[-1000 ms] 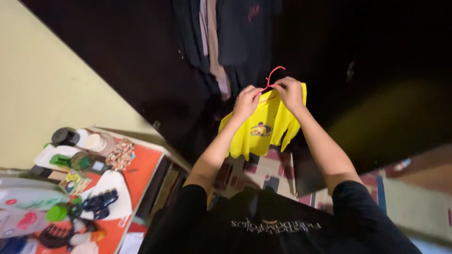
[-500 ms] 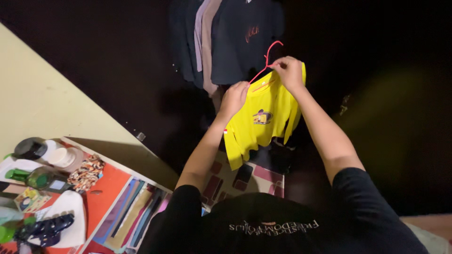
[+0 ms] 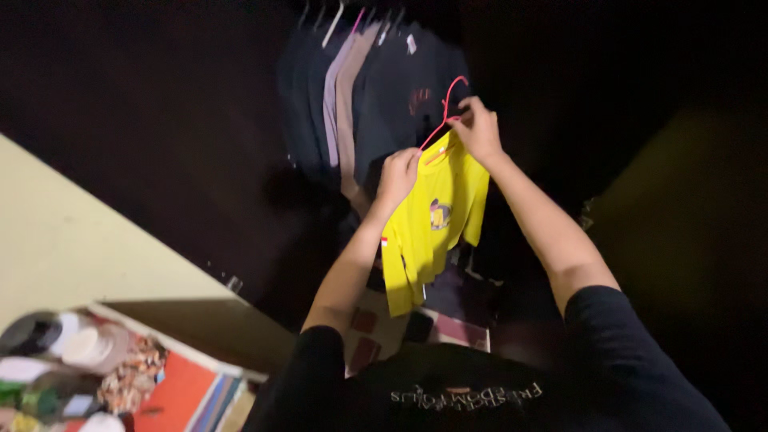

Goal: The person hangs several shirts on hangers and places them in a wardrobe. They pick up shirts from a bed, place them on hangers, and hang them on a rod inside a dark wardrobe.

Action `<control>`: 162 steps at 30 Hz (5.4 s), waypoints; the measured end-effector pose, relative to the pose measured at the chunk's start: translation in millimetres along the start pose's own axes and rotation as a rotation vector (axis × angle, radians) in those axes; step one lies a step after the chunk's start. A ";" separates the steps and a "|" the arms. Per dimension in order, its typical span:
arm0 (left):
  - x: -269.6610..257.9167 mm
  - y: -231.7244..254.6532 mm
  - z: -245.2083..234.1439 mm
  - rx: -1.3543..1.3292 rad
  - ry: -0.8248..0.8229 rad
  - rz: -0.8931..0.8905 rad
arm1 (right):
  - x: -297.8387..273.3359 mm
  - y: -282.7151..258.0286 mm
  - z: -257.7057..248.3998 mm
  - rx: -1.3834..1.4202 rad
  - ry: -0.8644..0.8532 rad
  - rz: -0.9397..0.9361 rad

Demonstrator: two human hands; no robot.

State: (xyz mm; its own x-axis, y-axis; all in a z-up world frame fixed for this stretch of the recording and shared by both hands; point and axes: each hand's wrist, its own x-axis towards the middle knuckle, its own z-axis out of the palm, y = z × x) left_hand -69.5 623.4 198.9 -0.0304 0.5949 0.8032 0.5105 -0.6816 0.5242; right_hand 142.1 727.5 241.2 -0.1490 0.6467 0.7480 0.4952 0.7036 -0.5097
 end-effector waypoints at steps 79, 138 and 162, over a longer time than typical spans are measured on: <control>161.8 -39.7 2.8 0.051 0.279 -0.112 | 168.3 -34.1 67.6 0.150 -0.111 -0.116; 136.5 -6.1 -1.7 0.472 0.295 0.062 | 132.3 -7.1 60.3 0.157 -0.105 -0.039; -89.6 -9.2 29.8 0.078 -0.043 -0.151 | -164.9 63.6 82.2 0.490 0.041 0.647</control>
State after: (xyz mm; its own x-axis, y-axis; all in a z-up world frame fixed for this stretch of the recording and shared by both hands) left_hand -45.9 589.0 113.7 -0.0755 0.7070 0.7031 0.5682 -0.5490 0.6130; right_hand 127.9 689.8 50.6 0.0748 0.9650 0.2514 0.0404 0.2489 -0.9677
